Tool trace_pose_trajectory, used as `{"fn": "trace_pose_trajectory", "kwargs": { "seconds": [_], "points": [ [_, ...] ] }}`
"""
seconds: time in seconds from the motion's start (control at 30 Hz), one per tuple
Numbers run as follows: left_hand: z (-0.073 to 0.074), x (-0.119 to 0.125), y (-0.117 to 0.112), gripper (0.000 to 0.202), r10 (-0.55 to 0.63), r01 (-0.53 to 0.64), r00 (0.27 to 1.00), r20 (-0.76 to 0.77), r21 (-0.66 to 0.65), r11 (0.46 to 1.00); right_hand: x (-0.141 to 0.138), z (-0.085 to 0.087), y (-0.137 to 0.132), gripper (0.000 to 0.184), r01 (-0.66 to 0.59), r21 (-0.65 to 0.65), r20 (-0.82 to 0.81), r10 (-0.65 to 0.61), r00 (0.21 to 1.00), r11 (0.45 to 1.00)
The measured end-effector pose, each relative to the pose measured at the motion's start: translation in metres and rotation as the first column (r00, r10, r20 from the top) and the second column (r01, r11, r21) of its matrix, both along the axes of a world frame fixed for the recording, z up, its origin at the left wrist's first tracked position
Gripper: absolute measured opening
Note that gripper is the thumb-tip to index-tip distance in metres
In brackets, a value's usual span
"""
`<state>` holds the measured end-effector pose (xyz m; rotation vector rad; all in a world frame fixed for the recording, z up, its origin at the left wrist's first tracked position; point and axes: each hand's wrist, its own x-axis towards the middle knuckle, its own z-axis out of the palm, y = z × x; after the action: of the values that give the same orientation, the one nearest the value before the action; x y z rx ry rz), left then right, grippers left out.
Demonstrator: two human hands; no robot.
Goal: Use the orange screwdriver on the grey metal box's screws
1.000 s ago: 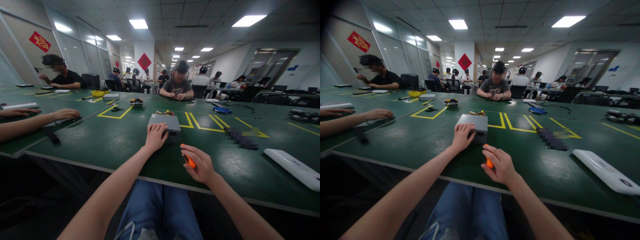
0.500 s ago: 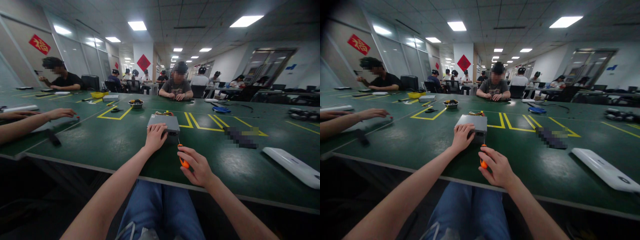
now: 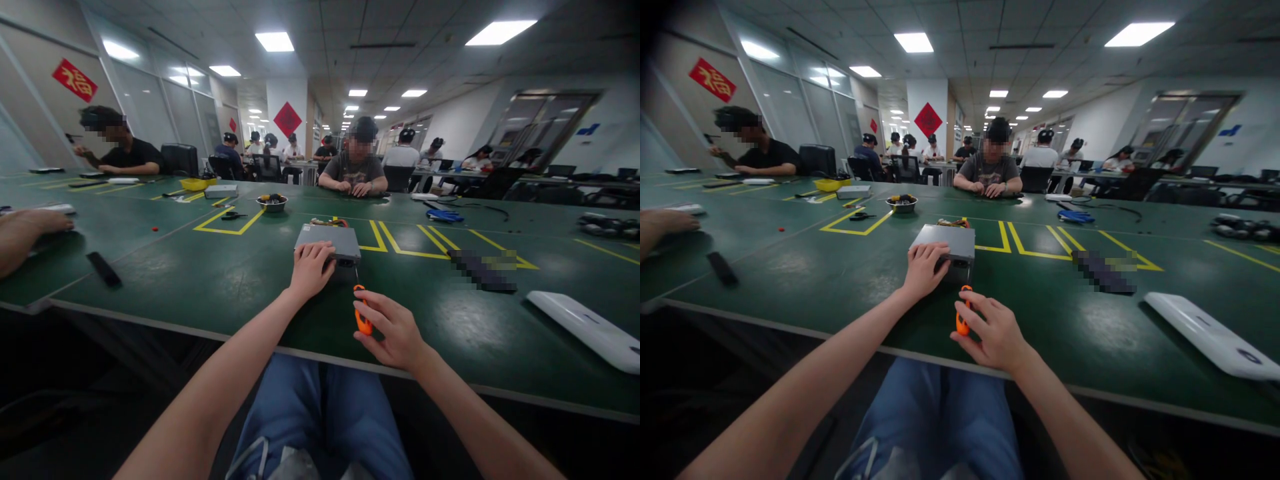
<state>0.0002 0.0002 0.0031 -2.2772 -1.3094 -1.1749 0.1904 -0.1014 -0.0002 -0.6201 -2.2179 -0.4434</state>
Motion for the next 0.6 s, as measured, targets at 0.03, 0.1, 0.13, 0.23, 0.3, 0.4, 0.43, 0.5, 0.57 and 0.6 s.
{"fn": "trace_pose_trajectory", "kwargs": {
  "seconds": [0.03,0.1,0.13,0.23,0.3,0.4,0.43,0.5,0.57,0.6],
  "points": [
    [-0.0001,-0.0001,0.0000,0.020,-0.001,0.001,1.000,0.000,0.000,1.000,-0.0002,-0.0013,0.0005,0.033,0.003,0.023,-0.024,-0.003,1.000,1.000],
    [-0.0001,-0.0002,0.0000,0.020,-0.006,0.006,1.000,0.001,0.004,1.000,-0.0009,-0.0033,0.0012,0.033,-0.001,0.023,-0.056,0.002,0.998,1.000],
    [-0.0001,-0.0002,-0.0001,0.020,-0.008,0.008,1.000,0.002,0.005,1.000,-0.0012,-0.0035,0.0012,0.033,-0.003,0.003,-0.051,0.003,0.999,1.000],
    [0.0003,0.0000,-0.0002,0.020,-0.008,0.008,1.000,-0.001,0.001,1.000,-0.0014,-0.0009,-0.0001,0.036,0.009,-0.045,0.038,-0.007,0.999,0.999],
    [0.0005,0.0003,-0.0004,0.021,-0.004,0.004,1.000,-0.005,-0.003,1.000,-0.0011,0.0016,-0.0013,0.037,0.017,-0.057,0.095,-0.012,0.995,0.998],
    [0.0008,0.0005,-0.0009,0.021,-0.006,0.006,1.000,-0.007,-0.005,1.000,-0.0007,0.0013,-0.0015,0.037,0.008,-0.026,0.076,-0.006,0.997,1.000],
    [0.0008,0.0004,-0.0011,0.021,-0.008,0.008,1.000,-0.007,-0.006,1.000,-0.0006,-0.0001,-0.0010,0.036,0.005,0.003,0.044,-0.006,0.999,1.000],
    [0.0008,0.0002,-0.0015,0.021,-0.011,0.011,1.000,-0.010,-0.010,1.000,-0.0004,-0.0034,0.0004,0.037,0.001,0.047,-0.026,0.000,1.000,0.999],
    [0.0007,0.0000,-0.0014,0.022,-0.011,0.011,1.000,-0.012,-0.013,1.000,-0.0004,-0.0053,0.0015,0.036,-0.003,0.039,-0.052,0.005,0.999,0.999],
    [0.0005,-0.0001,-0.0013,0.023,-0.011,0.011,1.000,-0.012,-0.013,1.000,-0.0005,-0.0052,0.0016,0.036,-0.004,0.024,-0.037,0.004,0.999,1.000]
  ]
}}
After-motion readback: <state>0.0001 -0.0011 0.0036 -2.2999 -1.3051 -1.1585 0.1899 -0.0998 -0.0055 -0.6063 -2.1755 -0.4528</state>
